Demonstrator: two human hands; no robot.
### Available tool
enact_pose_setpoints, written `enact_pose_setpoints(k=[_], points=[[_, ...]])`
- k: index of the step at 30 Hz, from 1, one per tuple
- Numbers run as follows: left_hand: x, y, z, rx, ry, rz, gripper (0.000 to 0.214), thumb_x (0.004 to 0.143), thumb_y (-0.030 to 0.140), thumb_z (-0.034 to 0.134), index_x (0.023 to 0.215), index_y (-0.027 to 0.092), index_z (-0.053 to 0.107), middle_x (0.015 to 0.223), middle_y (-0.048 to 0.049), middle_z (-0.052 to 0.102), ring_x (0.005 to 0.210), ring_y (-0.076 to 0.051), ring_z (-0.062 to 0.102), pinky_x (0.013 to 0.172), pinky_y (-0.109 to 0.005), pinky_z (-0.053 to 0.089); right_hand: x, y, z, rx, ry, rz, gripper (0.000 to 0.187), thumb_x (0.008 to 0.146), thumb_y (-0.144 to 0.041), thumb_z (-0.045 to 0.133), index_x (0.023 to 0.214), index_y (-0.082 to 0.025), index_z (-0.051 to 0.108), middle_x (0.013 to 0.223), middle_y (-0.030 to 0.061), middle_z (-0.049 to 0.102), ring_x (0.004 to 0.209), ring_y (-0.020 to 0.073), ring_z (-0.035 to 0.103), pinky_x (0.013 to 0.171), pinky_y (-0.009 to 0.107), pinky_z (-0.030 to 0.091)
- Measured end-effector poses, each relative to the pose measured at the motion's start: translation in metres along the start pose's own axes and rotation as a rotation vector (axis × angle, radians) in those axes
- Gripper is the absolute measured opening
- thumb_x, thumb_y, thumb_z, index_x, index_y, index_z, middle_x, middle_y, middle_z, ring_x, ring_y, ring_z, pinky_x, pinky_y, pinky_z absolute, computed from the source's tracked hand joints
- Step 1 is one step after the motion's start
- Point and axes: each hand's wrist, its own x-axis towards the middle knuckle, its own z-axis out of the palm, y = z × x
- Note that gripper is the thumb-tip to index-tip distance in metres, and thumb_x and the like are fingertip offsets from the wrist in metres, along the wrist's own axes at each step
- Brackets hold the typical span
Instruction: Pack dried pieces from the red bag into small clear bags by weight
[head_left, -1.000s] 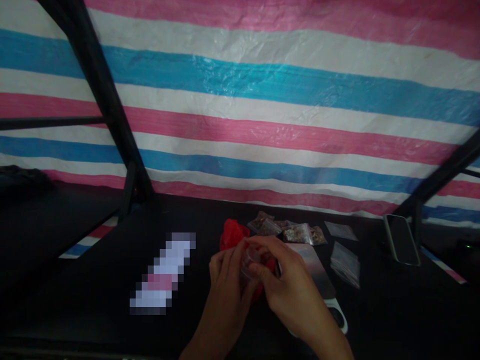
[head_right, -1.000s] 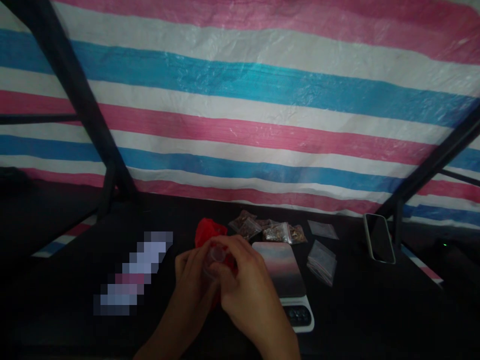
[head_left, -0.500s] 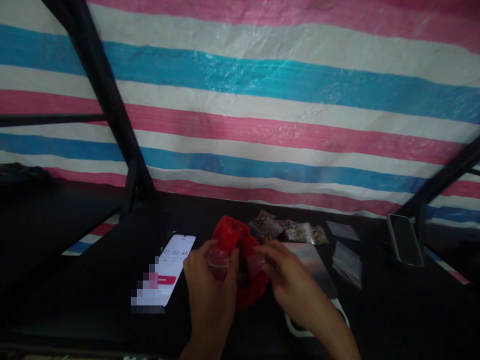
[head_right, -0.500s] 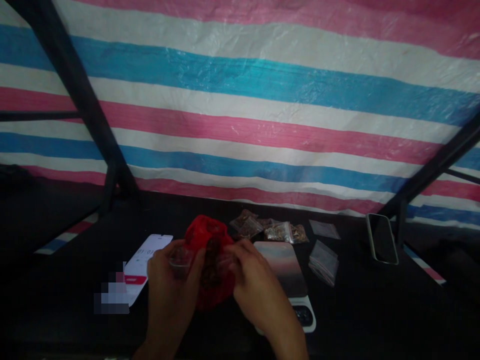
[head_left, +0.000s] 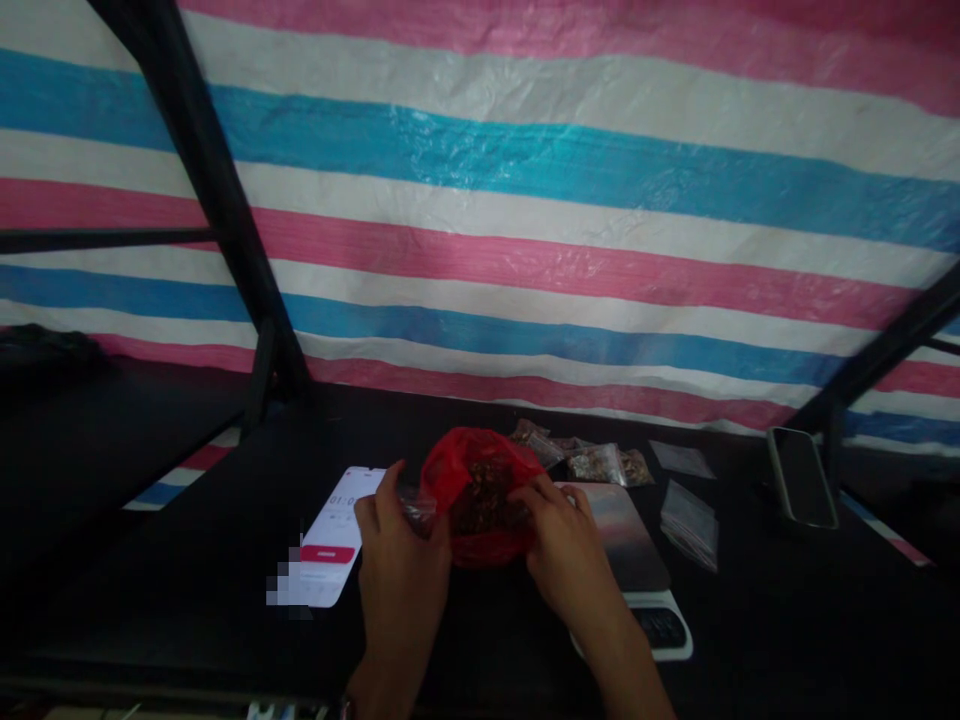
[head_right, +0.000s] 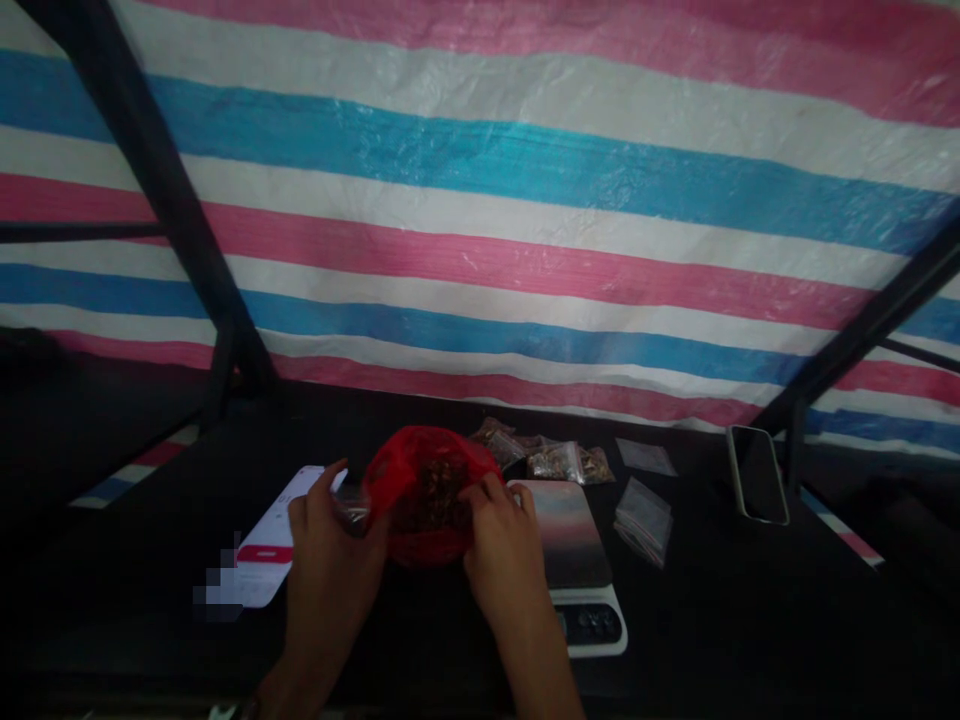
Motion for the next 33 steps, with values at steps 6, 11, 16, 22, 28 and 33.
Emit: enact_pose_setpoints(k=[6,11,16,22,28,33], points=[[-0.030,0.012,0.002,-0.279,0.052,0.288,0.049,0.091,0.045,0.069,0.134,0.025,0.060,0.100,-0.0047,0.069,0.085,-0.026,0.072,0.076,-0.039,0.061,0.006,0.001,-0.002,0.020,0.039,-0.008,0.063,0.075,0.007,0.050,0.127,-0.019,0.075,0.137,0.0118,0.069,0.129,0.0303,0.062,0.109,0.044,0.043],[-0.051,0.018,0.005,-0.092,-0.324,0.037,0.053,0.090,0.028,0.061,0.143,0.026,0.057,0.135,-0.0155,0.074,0.099,-0.037,0.080,0.084,-0.053,0.062,0.037,0.004,-0.012,0.088,0.102,-0.103,0.069,0.069,0.012,0.049,0.127,-0.017,0.074,0.135,0.0109,0.068,0.128,0.0252,0.064,0.111,0.035,0.046],[-0.050,0.015,0.007,0.040,-0.494,0.026,0.066,0.088,0.021,0.059,0.153,0.024,0.050,0.155,-0.0211,0.061,0.117,-0.045,0.075,0.096,-0.064,0.057,0.059,0.004,-0.004,0.057,0.011,-0.168,0.061,0.067,0.014,0.048,0.112,-0.017,0.075,0.128,0.0113,0.072,0.124,0.0258,0.067,0.109,0.036,0.046],[-0.038,0.008,0.018,-0.291,-0.316,-0.044,0.058,0.083,0.023,0.059,0.141,0.021,0.058,0.145,-0.0170,0.068,0.134,-0.035,0.067,0.114,-0.057,0.050,0.053,0.009,0.003,0.215,-0.044,-0.189,0.058,0.063,0.016,0.050,0.103,-0.019,0.073,0.114,0.0068,0.076,0.113,0.0232,0.070,0.099,0.032,0.048],[-0.023,0.007,0.019,-0.430,-0.158,-0.144,0.053,0.075,0.042,0.069,0.123,0.021,0.063,0.116,-0.0125,0.075,0.107,-0.033,0.074,0.098,-0.052,0.059,0.049,0.005,0.001,0.264,-0.123,-0.229,0.058,0.070,0.014,0.051,0.111,-0.018,0.076,0.125,0.0087,0.074,0.119,0.0224,0.069,0.104,0.031,0.047],[-0.019,0.005,0.015,-0.458,-0.152,-0.110,0.049,0.067,0.036,0.067,0.114,0.020,0.065,0.101,-0.0080,0.074,0.091,-0.028,0.073,0.085,-0.044,0.061,0.048,-0.004,0.004,0.270,-0.152,-0.193,0.052,0.073,0.011,0.057,0.110,-0.019,0.078,0.121,0.0081,0.076,0.114,0.0225,0.071,0.100,0.030,0.049]])
